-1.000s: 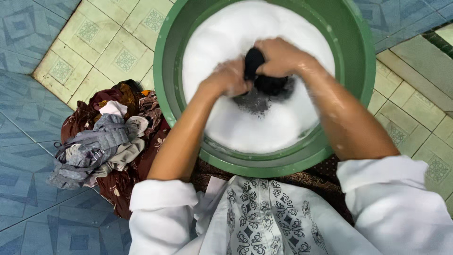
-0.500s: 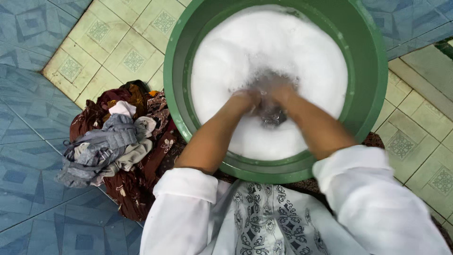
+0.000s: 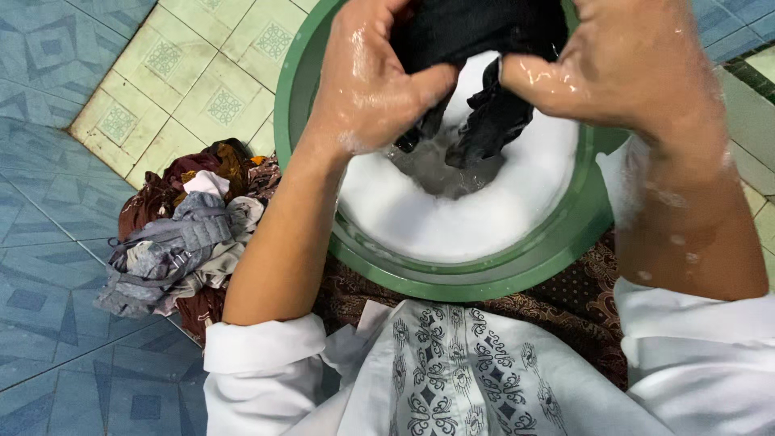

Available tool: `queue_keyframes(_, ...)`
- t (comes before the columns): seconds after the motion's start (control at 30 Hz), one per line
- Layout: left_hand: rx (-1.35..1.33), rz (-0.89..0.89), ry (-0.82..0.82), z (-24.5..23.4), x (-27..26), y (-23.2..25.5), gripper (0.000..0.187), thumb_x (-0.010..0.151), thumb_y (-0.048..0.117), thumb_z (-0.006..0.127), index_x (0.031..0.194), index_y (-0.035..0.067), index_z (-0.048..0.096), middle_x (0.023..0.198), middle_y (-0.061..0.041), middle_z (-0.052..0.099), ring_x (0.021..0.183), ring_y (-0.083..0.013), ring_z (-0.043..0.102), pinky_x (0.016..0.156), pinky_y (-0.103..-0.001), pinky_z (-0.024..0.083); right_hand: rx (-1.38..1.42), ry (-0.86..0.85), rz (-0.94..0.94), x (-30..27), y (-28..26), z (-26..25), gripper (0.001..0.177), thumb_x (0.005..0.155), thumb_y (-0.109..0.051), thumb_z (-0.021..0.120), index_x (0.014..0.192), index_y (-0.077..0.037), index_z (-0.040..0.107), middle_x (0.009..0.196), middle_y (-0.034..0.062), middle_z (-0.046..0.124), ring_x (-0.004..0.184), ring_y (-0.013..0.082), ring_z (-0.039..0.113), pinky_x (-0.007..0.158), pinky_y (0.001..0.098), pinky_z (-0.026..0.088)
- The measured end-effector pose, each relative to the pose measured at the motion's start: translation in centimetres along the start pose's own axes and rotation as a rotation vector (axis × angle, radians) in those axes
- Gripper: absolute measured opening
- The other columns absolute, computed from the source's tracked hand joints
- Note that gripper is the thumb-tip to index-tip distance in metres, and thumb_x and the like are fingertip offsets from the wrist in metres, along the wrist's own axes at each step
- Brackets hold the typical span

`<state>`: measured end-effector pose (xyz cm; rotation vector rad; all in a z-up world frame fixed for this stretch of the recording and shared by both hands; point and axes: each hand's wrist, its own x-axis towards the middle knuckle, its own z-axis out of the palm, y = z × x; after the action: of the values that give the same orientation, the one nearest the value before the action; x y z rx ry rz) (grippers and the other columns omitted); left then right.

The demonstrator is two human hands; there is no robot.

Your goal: The person washes a black item of clothing by hand in a green basin filled with soapy water, scrubbing the fabric against itself and wringing it out.

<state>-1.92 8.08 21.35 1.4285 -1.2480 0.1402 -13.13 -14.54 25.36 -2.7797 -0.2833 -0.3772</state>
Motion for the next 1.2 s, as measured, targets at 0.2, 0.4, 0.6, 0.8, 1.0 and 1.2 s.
queue_keyframes(0.2, 0.416, -0.755, -0.356, 3.1, -3.5, -6.1, 0.035, 0.083, 0.028, 0.078, 0.114, 0.013, 0.069, 0.101, -0.012, 0.075, 0.096, -0.0316, 0.073, 0.086, -0.042, 0.056, 0.233, -0.301, -0.021, 1.5, 5.1, 11.3, 0.028, 0.087, -0.02, 0.072, 0.109, -0.002, 0.07, 0.09, 0.0215, 0.07, 0.081, 0.038, 0.067, 0.073, 0.0482, 0.053)
queue_keyframes(0.4, 0.633, -1.025, -0.974, 9.9, -10.6, -16.3, 0.044, 0.082, 0.029, 0.076, 0.122, 0.018, 0.063, 0.11, -0.012, 0.074, 0.103, -0.0328, 0.07, 0.09, -0.043, 0.055, -0.008, -0.884, 0.383, 0.1, 7.7, 27.5, 0.044, 0.093, -0.016, 0.059, 0.137, -0.021, 0.06, 0.131, 0.0151, 0.067, 0.121, 0.0353, 0.059, 0.101, 0.0522, 0.049)
queue_keyframes(0.6, 0.502, -1.124, -1.209, 14.1, -16.2, -18.6, 0.054, 0.078, 0.027, 0.08, 0.127, 0.02, 0.058, 0.115, -0.011, 0.072, 0.105, -0.0303, 0.071, 0.092, -0.041, 0.057, -0.102, -1.044, 0.412, -5.7, 9.2, 36.5, 0.041, 0.091, -0.018, 0.062, 0.132, -0.018, 0.06, 0.122, 0.0167, 0.068, 0.111, 0.0345, 0.06, 0.094, 0.0492, 0.05)
queue_keyframes(0.8, 0.336, -1.245, -1.081, 14.0, -13.6, -17.0, 0.065, 0.075, 0.025, 0.083, 0.132, 0.023, 0.053, 0.12, -0.01, 0.071, 0.107, -0.0278, 0.072, 0.093, -0.039, 0.058, 0.193, -0.994, 0.424, -3.8, 10.6, 34.1, 0.033, 0.086, -0.019, 0.068, 0.117, -0.009, 0.068, 0.107, 0.0168, 0.073, 0.096, 0.0316, 0.062, 0.084, 0.0454, 0.052)
queue_keyframes(1.0, 0.276, -0.831, -0.637, 8.7, -6.7, -13.5, 0.038, 0.08, 0.023, 0.075, 0.114, 0.01, 0.068, 0.107, -0.017, 0.074, 0.101, -0.0305, 0.068, 0.093, -0.042, 0.053, 0.584, -0.791, 0.355, 1.1, 9.3, 18.8, 0.031, 0.081, -0.021, 0.074, 0.103, 0.001, 0.077, 0.091, 0.0168, 0.077, 0.081, 0.0288, 0.065, 0.075, 0.0417, 0.054)
queue_keyframes(1.2, -0.083, -0.436, -0.267, 1.7, -1.1, -4.0, 0.037, 0.085, 0.005, 0.066, 0.119, 0.003, 0.053, 0.097, -0.014, 0.064, 0.09, -0.0281, 0.066, 0.081, -0.038, 0.054, 0.377, -0.093, -0.143, 1.0, 2.1, 2.0, 0.057, 0.066, -0.013, 0.076, 0.117, 0.004, 0.055, 0.096, 0.0197, 0.062, 0.081, 0.03, 0.065, 0.068, 0.04, 0.052)
